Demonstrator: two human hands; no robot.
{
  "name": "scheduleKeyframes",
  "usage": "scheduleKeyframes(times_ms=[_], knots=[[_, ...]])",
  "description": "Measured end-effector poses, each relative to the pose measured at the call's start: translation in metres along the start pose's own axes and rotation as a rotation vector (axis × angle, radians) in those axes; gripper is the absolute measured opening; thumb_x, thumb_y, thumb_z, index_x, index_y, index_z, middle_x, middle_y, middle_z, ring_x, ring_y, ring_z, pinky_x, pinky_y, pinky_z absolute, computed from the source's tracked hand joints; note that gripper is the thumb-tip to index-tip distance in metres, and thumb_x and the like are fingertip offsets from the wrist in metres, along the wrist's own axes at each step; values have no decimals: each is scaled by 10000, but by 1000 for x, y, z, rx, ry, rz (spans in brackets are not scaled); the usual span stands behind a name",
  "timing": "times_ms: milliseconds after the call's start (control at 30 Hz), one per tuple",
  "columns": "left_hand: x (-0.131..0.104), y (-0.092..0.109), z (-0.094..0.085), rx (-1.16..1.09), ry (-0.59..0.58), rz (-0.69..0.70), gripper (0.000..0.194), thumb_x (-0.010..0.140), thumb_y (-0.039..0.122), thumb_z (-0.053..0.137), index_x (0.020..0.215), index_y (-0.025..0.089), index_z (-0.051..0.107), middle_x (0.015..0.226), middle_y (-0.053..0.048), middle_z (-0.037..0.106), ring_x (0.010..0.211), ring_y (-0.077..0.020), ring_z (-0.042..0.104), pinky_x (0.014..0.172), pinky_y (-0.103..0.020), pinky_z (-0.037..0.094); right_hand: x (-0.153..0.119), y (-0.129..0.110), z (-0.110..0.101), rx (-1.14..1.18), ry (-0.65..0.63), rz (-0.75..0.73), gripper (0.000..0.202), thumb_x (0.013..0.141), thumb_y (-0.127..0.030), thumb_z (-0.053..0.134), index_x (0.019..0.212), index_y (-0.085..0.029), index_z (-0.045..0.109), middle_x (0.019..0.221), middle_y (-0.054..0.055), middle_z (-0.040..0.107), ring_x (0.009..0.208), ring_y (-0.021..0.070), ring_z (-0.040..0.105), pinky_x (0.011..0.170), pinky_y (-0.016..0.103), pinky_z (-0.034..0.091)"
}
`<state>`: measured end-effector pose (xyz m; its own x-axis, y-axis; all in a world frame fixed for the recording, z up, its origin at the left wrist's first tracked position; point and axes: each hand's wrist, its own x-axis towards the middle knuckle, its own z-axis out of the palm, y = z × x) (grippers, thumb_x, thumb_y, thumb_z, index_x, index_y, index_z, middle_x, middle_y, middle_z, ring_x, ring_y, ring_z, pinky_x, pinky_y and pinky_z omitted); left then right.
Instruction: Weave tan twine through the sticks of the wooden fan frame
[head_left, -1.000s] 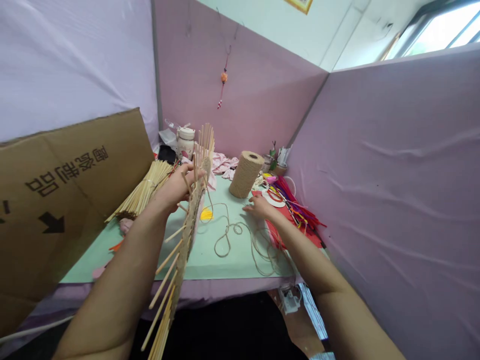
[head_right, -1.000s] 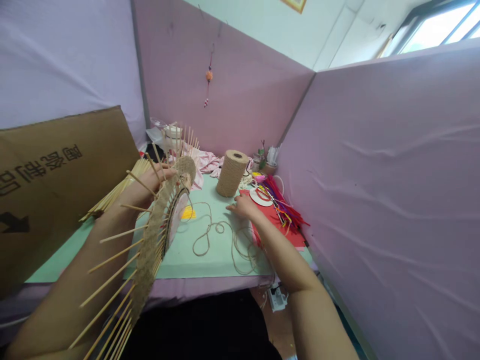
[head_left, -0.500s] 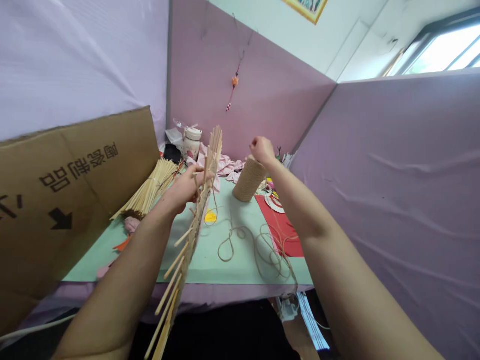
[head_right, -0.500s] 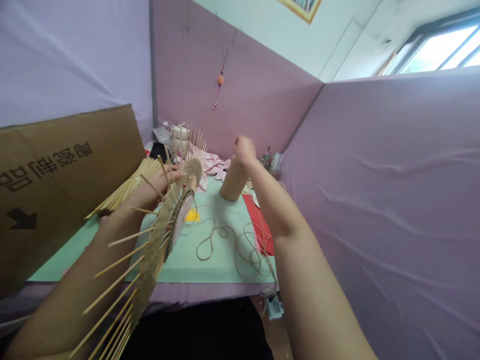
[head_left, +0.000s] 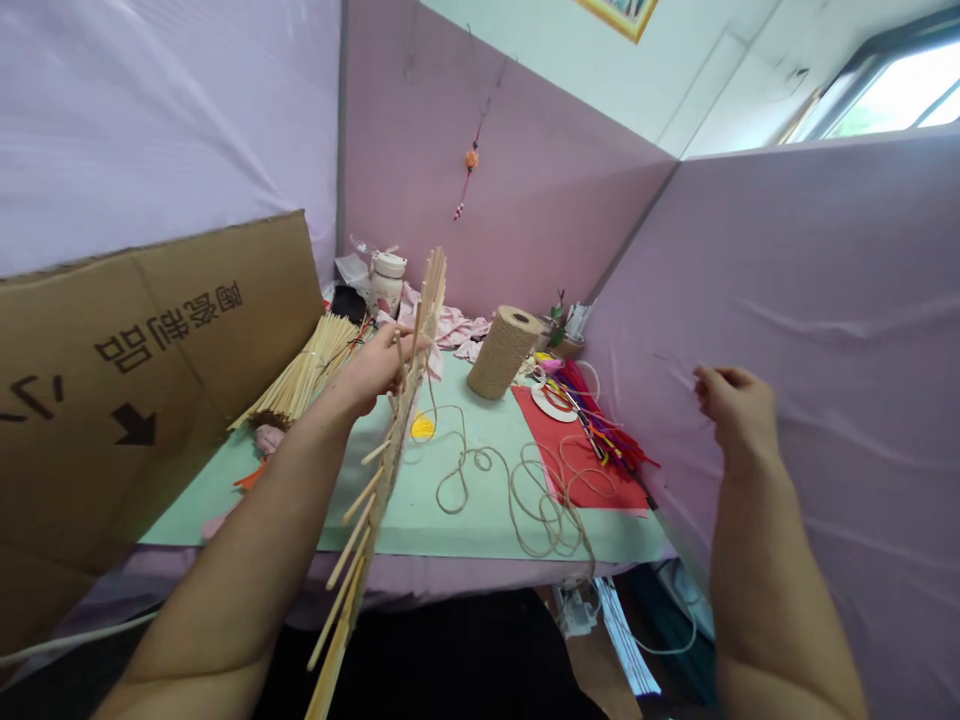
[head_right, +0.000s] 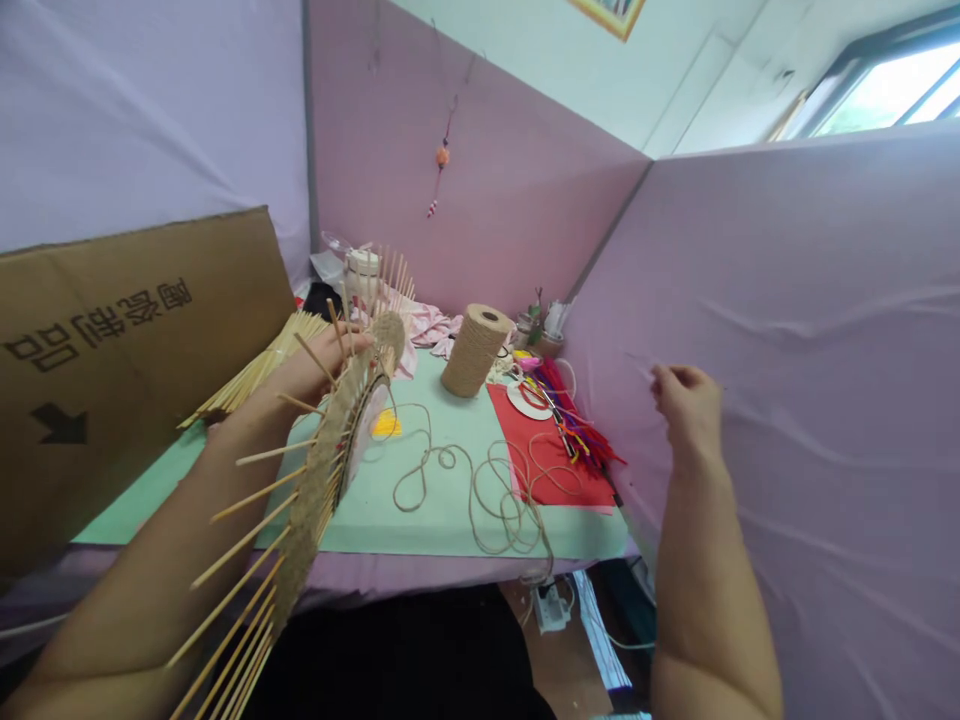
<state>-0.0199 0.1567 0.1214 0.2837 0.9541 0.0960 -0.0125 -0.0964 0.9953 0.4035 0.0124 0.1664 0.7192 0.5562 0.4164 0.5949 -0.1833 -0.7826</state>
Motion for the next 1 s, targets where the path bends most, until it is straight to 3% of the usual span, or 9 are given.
scheduleKeyframes(times_ms=[33, 133, 267, 400, 533, 633, 733, 933, 1000], knots=[[0, 0, 1, 9, 8, 3, 277, 737, 385, 657, 888, 202, 513, 604, 58, 434, 448, -79, 387, 410, -197, 252, -17, 11, -10, 4, 112, 11, 120, 771, -319, 588, 722, -226, 530, 626, 17, 505, 490, 129, 423, 501, 313, 350], [3, -1, 3, 32, 19, 5, 270, 746, 382, 648, 891, 200, 513, 613, 54, 450, 457, -82, 400, 422, -204, 281, -66, 32, -21, -204, 156, -65, 146, 777, -388, 585, 789, -242, 581, 785, 113, 627, 723, 250, 600, 698, 410, 481], [3, 0, 9, 64, -1, -4, 267, 759, 385, 630, 921, 205, 518, 638, 47, 476, 465, -83, 403, 433, -207, 300, -112, 25, 13, -416, 204, -390, 379, 810, -432, 543, 1071, -164, 604, 1160, 226, 602, 1200, 370, 517, 1049, 561, 373], [-3, 6, 16, 103, 3, -23, 289, 744, 388, 635, 940, 205, 530, 638, 52, 460, 469, -78, 385, 433, -197, 282, -137, -13, 91, -147, -257, -631, 456, 889, -438, 515, 1272, -192, 512, 1347, 165, 541, 1309, 272, 465, 1138, 462, 344], [-5, 8, 17, 119, 1, -23, 325, 735, 406, 637, 973, 207, 537, 645, 51, 476, 483, -83, 404, 451, -193, 299, -159, -48, 173, 11, -734, -663, 750, 816, -457, 607, 1479, -350, 273, 1530, -1, 387, 1450, 222, 321, 1196, 386, 291], [-2, 4, 12, 102, -9, -1, 316, 745, 416, 633, 959, 206, 535, 644, 52, 483, 480, -82, 408, 455, -195, 302, -167, -57, 196, 36, -988, -529, 710, 819, -474, 579, 1475, -378, 326, 1189, -2, 670, 1180, 260, 607, 1029, 395, 481], [0, 0, 8, 68, 13, 28, 251, 774, 372, 613, 936, 201, 527, 624, 60, 468, 458, -72, 385, 450, -192, 296, -154, -48, 160, -41, -1066, -416, 431, 854, -548, 502, 1216, -349, 624, 823, 12, 702, 810, 258, 677, 799, 405, 558], [-2, 3, 23, 45, 36, 1, 258, 798, 372, 619, 960, 205, 506, 594, 63, 468, 458, -86, 424, 436, -188, 293, -99, 17, -14, -314, -435, -67, 412, 738, -663, 527, 964, -339, 641, 815, 98, 704, 801, 337, 675, 744, 507, 543], [-1, 8, 34, 58, 41, 5, 281, 795, 382, 631, 968, 206, 498, 588, 65, 473, 464, -91, 436, 449, -190, 309, -95, 35, -54, -537, -247, 15, 443, 664, -677, 561, 979, -372, 622, 761, 137, 682, 770, 392, 669, 725, 572, 531]])
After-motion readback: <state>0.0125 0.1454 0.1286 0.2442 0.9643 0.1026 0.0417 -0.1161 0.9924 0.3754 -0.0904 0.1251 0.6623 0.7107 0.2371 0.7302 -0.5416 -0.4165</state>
